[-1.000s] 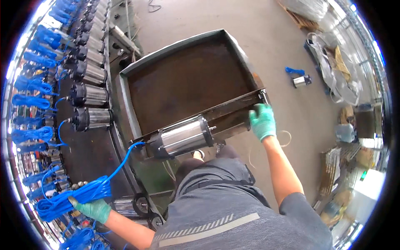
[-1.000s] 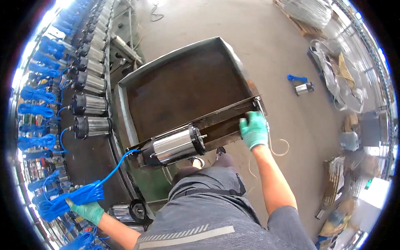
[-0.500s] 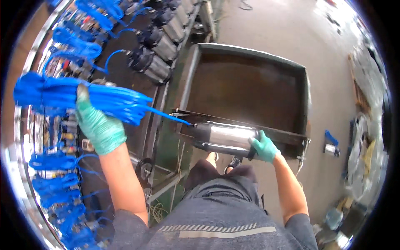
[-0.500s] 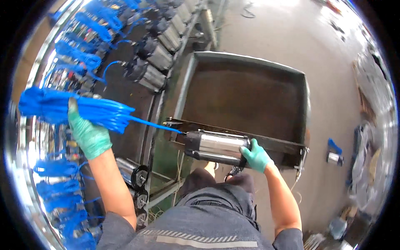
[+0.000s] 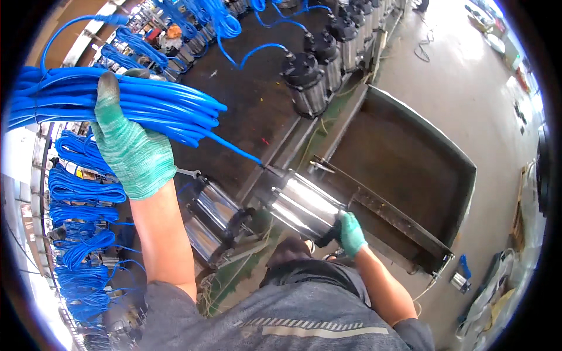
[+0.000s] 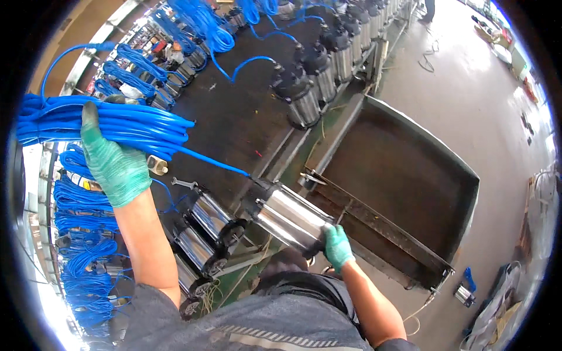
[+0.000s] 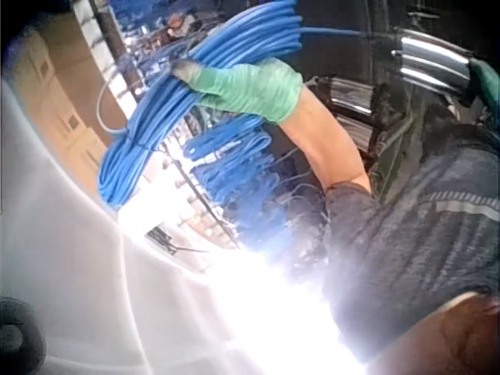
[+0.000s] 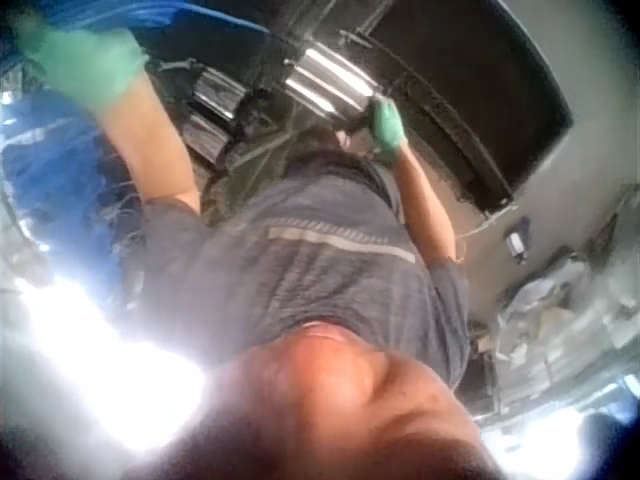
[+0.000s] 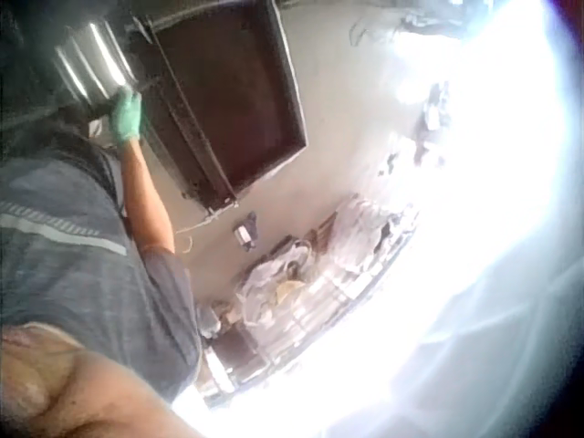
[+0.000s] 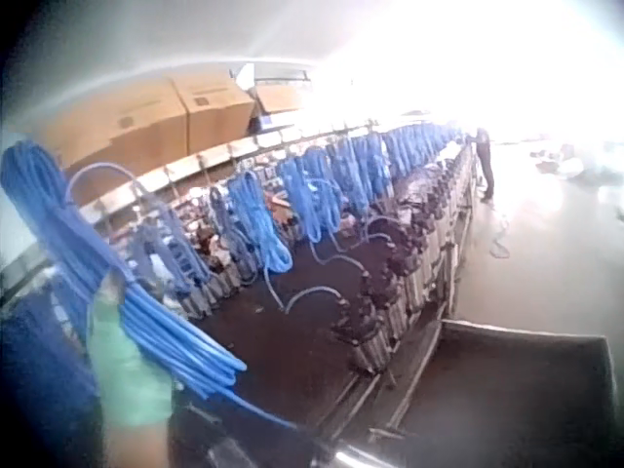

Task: The person places a water pump into a testing tank, connects a hose and cable, and then uses a wrench to tighten the connections before submerging and removing it.

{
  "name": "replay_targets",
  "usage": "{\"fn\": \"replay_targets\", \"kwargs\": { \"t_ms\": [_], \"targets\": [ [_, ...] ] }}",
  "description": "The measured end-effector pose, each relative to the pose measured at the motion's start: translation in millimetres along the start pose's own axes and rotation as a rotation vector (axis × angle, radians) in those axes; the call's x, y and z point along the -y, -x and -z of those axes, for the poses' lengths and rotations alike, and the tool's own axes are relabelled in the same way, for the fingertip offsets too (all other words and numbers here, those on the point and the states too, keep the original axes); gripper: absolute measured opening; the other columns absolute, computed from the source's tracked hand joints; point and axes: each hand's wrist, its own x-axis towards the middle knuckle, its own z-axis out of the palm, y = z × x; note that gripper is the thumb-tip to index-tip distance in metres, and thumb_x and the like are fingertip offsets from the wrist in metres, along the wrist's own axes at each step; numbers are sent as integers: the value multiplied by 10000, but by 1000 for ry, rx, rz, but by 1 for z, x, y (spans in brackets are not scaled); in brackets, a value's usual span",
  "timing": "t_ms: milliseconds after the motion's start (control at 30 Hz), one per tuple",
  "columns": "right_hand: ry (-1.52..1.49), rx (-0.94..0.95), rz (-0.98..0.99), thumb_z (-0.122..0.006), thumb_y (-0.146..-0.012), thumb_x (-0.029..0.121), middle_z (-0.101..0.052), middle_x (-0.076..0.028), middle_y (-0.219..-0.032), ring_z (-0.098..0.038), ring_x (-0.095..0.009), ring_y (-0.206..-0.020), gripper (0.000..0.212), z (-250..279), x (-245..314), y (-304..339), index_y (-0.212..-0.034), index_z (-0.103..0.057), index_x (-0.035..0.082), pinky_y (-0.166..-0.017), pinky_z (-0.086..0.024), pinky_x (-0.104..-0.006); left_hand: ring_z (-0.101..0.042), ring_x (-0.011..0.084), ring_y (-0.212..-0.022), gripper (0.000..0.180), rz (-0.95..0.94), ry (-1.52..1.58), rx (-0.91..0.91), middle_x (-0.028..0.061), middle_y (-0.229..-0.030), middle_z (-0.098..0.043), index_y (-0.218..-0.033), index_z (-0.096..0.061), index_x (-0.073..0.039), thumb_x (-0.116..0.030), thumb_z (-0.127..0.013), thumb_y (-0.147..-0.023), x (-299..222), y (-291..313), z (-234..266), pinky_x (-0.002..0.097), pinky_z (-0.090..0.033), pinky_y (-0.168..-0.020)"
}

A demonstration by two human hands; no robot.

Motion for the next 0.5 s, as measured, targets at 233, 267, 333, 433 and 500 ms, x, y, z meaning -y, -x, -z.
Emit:
{"fn": "replay_targets", "kwargs": {
  "t_ms": [233,267,333,433,500],
  "targets": [
    [-293,217,-308,-428,-976,549,-564,-7,-709,-517,-156,-600,456,-144,52,-86,-868,-606,143,-535,-383,-334,-648,179,-865,442,-190,-205,20,56,-1043,-659,-1184,-596,-65,-311,-793,-874,52,-70,110,354,-556,-805],
    [-326,226,-366,-419,-942,615,-571,-1,-668,-500,-159,-533,476,-160,59,-97,-783,-589,200,-479,-332,-321,-636,171,-876,445,-202,-180,23,53,-1086,-645,-1217,-577,-67,-303,-771,-893,65,-72,123,349,-550,-793],
    [-58,193,-472,-428,-930,629,-579,-16,-666,-537,-183,-554,498,-177,68,-111,-791,-607,185,-491,-349,-352,-630,160,-863,417,-217,-264,7,53,-1070,-641,-1218,-555,-65,-280,-745,-917,88,-75,148,338,-543,-752],
    [-143,222,-553,-404,-900,700,-589,-45,-681,-547,-218,-564,581,-192,73,-122,-811,-621,169,-506,-356,-386,-668,180,-737,305,-9,-152,44,60,-860,-668,-1069,-598,-58,-286,-739,-923,116,-71,191,331,-554,-680],
    [-173,234,-598,-360,-909,727,-595,-55,-690,-543,-235,-566,628,-193,70,-127,-835,-630,165,-520,-355,-408,-635,156,-810,341,121,-114,73,35,-906,-646,-1084,-571,-60,-289,-760,-916,129,-63,217,317,-531,-748]
  ]
}}
